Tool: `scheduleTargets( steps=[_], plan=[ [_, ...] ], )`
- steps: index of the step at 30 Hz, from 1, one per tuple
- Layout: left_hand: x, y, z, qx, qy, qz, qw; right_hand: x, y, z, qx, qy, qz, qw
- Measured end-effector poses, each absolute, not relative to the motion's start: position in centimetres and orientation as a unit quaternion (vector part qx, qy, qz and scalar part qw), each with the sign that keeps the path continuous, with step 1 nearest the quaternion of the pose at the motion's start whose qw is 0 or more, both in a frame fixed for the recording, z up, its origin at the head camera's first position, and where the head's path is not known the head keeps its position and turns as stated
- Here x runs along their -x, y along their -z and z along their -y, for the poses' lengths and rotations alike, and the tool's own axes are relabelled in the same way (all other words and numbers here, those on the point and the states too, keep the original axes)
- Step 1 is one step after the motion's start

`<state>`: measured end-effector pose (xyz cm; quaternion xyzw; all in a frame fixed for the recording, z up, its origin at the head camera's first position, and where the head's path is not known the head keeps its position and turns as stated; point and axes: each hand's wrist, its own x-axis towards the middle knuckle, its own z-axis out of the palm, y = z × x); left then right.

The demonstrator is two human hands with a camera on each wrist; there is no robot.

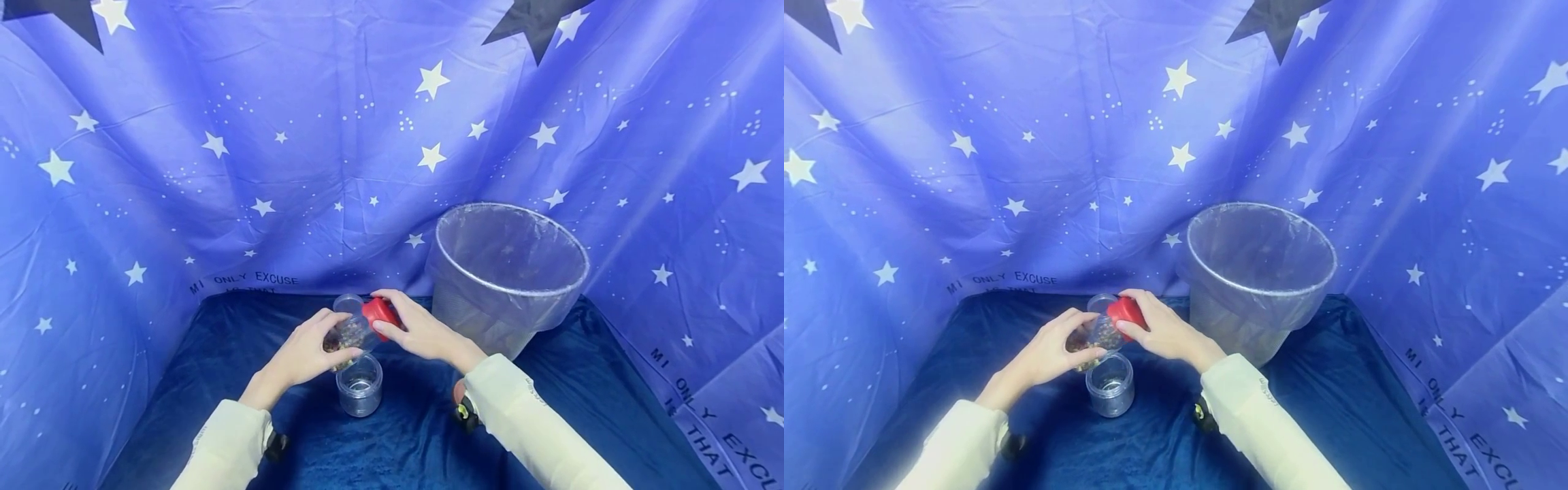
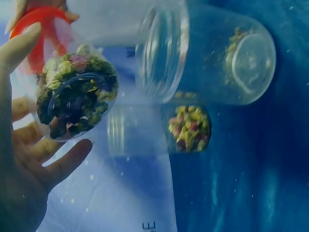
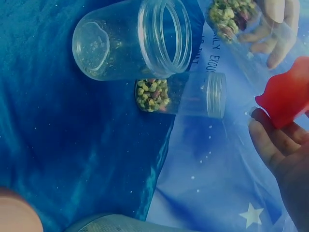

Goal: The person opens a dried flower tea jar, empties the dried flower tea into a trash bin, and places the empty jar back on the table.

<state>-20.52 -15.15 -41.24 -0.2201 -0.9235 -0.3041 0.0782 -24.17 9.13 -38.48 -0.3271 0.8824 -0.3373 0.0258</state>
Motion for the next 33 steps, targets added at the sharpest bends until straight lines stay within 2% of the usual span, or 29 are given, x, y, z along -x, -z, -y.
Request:
scheduleTargets(
  steps=[10,17,27,33],
  plan=[
    [20.2,41.2,13.2,0.217,0.285,0.927,0.114,24.5,38.6,-10.4,0.324,0.334,-0.885,0.014],
    [20.0,40.9,12.0,0.216,0.253,0.933,0.137,24.3,38.3,-10.9,0.275,0.334,-0.902,0.015],
    [19.7,41.3,10.5,0.207,0.224,0.931,0.199,24.7,38.7,-11.4,0.238,0.337,-0.911,0.013],
    [19.7,42.0,9.9,0.226,0.212,0.910,0.276,24.5,38.7,-11.6,0.204,0.342,-0.917,0.018]
  ],
)
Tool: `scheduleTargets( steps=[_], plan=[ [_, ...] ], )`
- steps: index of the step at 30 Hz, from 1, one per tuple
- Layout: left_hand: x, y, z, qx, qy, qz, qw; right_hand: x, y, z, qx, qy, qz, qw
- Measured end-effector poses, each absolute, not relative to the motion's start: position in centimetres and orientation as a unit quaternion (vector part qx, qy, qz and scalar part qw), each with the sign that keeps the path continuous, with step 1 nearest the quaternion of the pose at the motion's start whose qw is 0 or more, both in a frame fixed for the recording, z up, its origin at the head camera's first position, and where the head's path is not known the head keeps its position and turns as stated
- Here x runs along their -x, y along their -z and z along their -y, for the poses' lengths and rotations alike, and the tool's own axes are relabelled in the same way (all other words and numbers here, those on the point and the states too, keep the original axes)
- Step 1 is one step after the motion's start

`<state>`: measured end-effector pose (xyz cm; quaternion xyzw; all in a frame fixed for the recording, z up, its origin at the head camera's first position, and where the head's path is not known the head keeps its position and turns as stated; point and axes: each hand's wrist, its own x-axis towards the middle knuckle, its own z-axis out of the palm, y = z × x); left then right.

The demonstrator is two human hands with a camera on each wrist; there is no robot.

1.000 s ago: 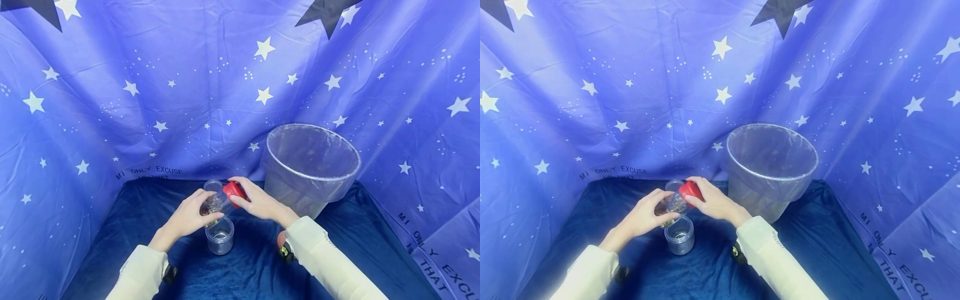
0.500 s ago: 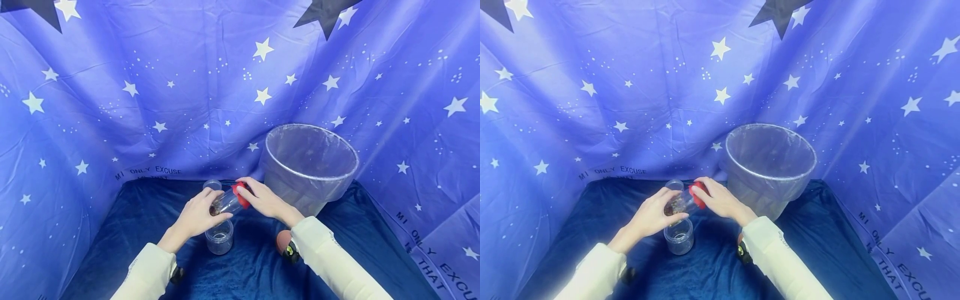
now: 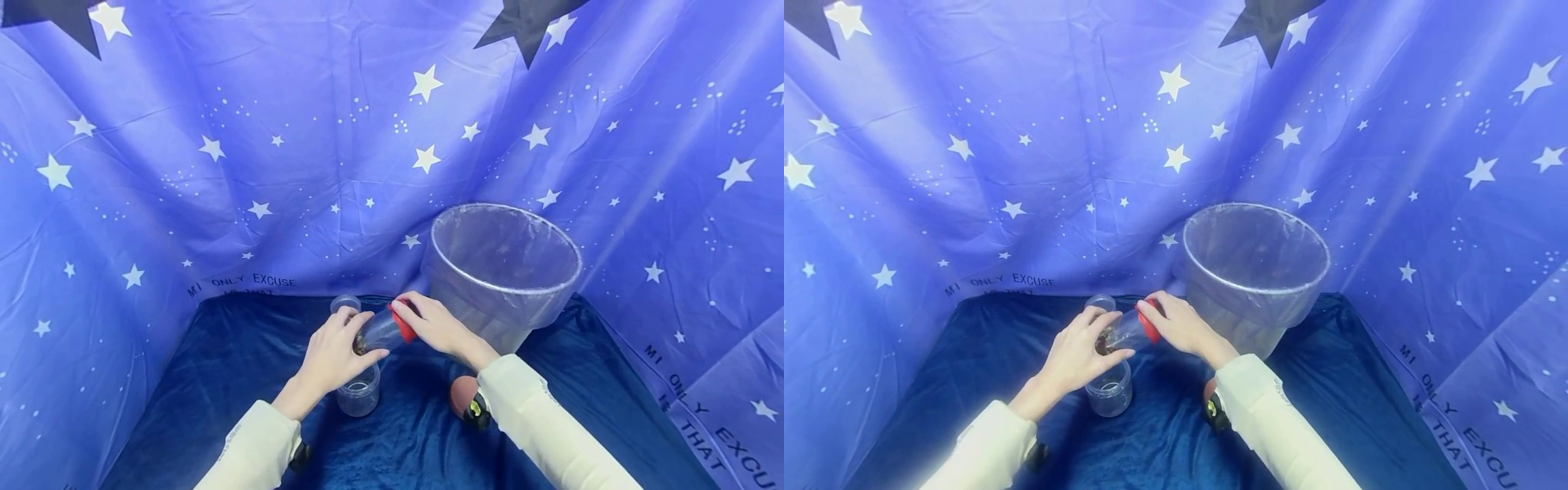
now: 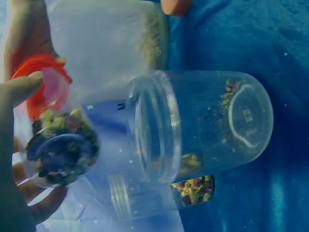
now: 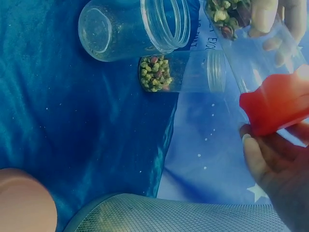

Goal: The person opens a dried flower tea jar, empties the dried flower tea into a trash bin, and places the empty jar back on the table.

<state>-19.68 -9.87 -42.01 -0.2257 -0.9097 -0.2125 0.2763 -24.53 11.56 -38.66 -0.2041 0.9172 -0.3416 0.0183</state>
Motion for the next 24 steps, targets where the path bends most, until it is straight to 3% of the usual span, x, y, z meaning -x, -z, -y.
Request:
scheduleTargets(
  steps=[4,8,16,24],
  plan=[
    [19.8,42.8,9.6,0.229,0.203,0.894,0.328,24.3,38.6,-11.6,0.168,0.380,-0.908,0.058],
    [19.8,43.2,9.3,0.234,0.184,0.889,0.347,24.1,38.4,-11.6,0.149,0.420,-0.892,0.082],
    [20.0,43.1,8.4,0.220,0.126,0.906,0.339,23.9,38.4,-11.1,0.120,0.403,-0.906,0.044],
    [20.3,43.5,8.1,0.238,0.096,0.887,0.383,23.9,38.3,-11.1,0.074,0.394,-0.916,0.029]
  ],
)
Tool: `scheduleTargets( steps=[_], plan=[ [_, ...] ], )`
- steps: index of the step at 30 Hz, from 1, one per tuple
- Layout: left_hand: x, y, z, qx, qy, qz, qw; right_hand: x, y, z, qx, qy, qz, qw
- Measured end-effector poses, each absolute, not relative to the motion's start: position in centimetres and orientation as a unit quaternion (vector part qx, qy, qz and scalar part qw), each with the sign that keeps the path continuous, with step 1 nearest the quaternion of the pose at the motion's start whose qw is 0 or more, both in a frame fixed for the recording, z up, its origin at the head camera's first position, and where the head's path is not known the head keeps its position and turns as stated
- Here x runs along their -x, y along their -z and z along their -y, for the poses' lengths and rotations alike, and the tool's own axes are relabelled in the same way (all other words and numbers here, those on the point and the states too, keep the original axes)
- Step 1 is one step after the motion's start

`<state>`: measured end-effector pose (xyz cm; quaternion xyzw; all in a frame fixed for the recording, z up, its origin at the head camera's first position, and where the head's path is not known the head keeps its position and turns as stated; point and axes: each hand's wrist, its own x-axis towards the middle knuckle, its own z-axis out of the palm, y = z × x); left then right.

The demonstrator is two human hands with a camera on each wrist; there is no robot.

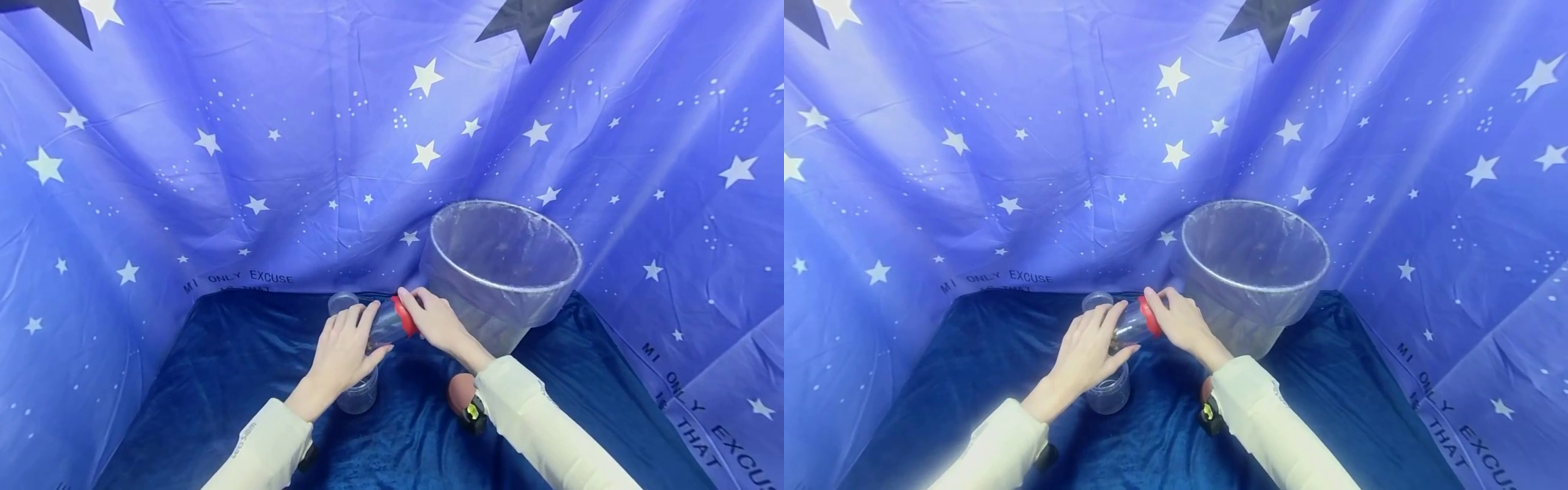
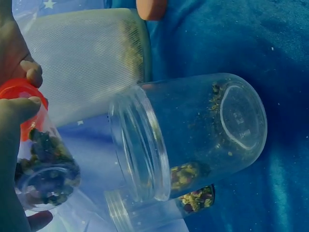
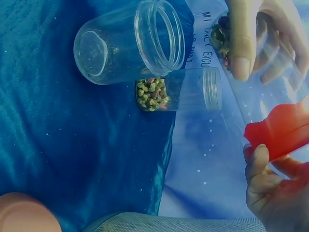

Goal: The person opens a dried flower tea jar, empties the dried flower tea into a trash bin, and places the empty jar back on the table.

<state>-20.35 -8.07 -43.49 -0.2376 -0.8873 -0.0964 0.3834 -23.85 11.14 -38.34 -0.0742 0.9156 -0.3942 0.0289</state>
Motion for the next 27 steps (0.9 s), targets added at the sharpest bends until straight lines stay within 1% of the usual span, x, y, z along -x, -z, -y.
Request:
scheduleTargets(
  steps=[3,8,14,16,18,22,27],
  plan=[
    [20.4,43.4,7.9,0.245,0.090,0.885,0.386,23.8,38.5,-11.1,0.064,0.373,-0.926,0.011],
    [20.3,43.2,7.5,0.247,0.081,0.890,0.374,23.7,38.9,-11.0,0.051,0.338,-0.939,-0.028],
    [20.0,43.5,7.2,0.240,0.072,0.897,0.364,23.5,39.3,-10.9,0.022,0.391,-0.920,0.000],
    [19.9,43.5,7.2,0.241,0.077,0.897,0.363,23.5,39.4,-11.0,0.027,0.398,-0.917,-0.003],
    [20.0,43.5,7.3,0.243,0.082,0.895,0.364,23.4,39.5,-11.0,0.041,0.393,-0.918,-0.021],
    [20.1,43.5,7.6,0.257,0.085,0.889,0.369,23.3,39.8,-11.0,0.079,0.362,-0.926,-0.079],
    [20.2,43.5,7.8,0.286,0.065,0.867,0.402,23.2,40.0,-10.9,0.103,0.333,-0.927,-0.134]
  ],
)
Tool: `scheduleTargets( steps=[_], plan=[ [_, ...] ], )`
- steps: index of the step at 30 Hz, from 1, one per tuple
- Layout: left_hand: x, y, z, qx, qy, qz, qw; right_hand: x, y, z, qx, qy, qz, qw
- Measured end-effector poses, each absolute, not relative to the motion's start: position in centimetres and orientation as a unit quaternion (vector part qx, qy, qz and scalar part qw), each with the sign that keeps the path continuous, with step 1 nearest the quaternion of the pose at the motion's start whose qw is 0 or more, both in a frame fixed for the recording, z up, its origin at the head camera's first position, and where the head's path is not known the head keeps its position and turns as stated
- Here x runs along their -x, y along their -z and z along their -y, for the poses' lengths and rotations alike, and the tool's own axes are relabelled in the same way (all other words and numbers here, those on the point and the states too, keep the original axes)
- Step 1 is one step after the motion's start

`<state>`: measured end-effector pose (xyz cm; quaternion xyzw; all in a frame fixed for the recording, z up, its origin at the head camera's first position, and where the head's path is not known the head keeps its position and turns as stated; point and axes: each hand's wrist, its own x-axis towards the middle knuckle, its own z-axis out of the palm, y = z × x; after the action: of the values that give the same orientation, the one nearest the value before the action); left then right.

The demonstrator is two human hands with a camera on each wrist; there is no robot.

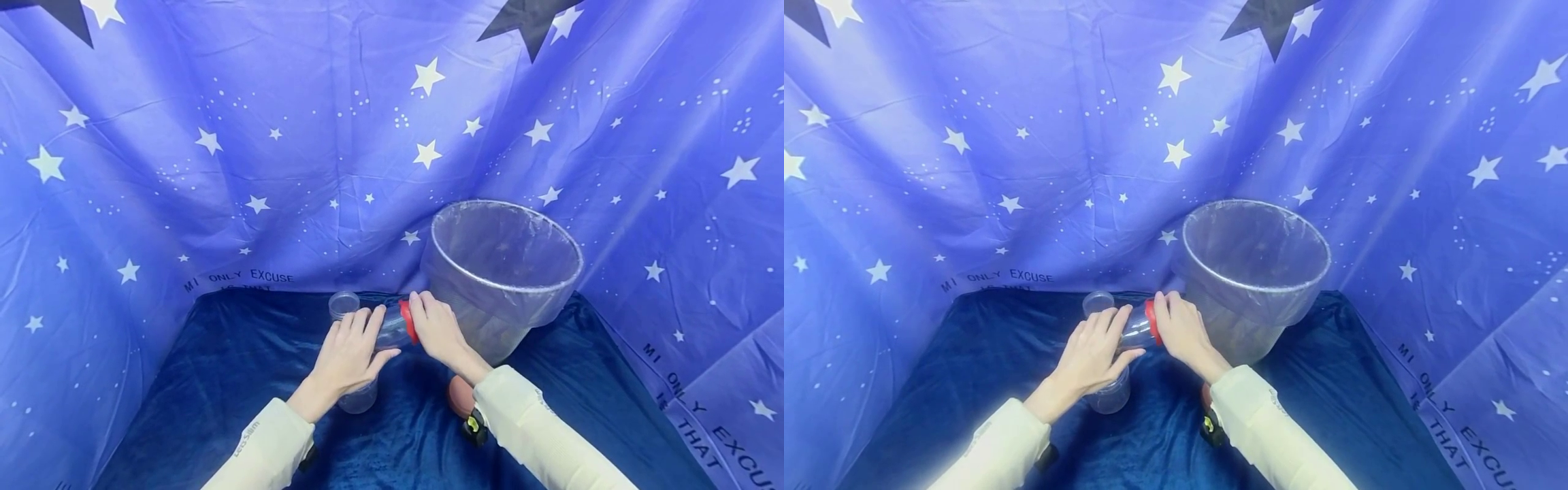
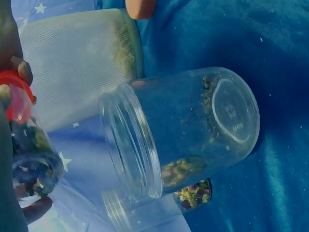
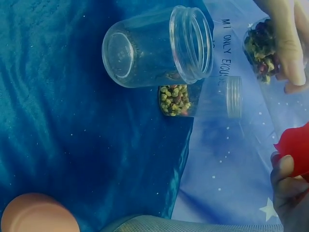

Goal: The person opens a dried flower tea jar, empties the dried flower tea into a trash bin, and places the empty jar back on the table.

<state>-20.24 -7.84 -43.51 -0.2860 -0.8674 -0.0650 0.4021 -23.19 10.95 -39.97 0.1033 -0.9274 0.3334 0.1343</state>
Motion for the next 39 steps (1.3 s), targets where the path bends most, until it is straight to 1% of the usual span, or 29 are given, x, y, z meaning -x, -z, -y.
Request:
scheduleTargets(
  steps=[3,6,13,20,28,31,33,39],
  plan=[
    [20.4,43.5,7.9,0.302,0.053,0.849,0.430,23.1,40.0,-10.9,-0.112,-0.335,0.921,0.163],
    [20.4,43.3,8.0,0.315,0.047,0.840,0.440,22.9,40.2,-11.0,-0.121,-0.344,0.912,0.188],
    [20.1,43.3,8.1,0.324,0.056,0.842,0.427,22.7,40.6,-11.3,-0.164,-0.353,0.892,0.230],
    [20.0,42.9,8.0,0.336,0.068,0.842,0.417,22.8,40.9,-11.7,-0.189,-0.357,0.882,0.242],
    [19.9,42.6,7.8,0.340,0.083,0.849,0.395,22.9,41.1,-11.8,-0.196,-0.356,0.872,0.273],
    [19.8,42.5,7.8,0.345,0.089,0.857,0.373,22.8,41.4,-12.1,-0.202,-0.356,0.867,0.285],
    [19.8,42.3,7.9,0.344,0.103,0.868,0.342,22.9,41.6,-12.2,-0.213,-0.354,0.862,0.293],
    [19.8,41.6,8.6,0.328,0.212,0.900,0.195,23.0,41.5,-12.4,-0.277,-0.341,0.845,0.305]
  ],
)
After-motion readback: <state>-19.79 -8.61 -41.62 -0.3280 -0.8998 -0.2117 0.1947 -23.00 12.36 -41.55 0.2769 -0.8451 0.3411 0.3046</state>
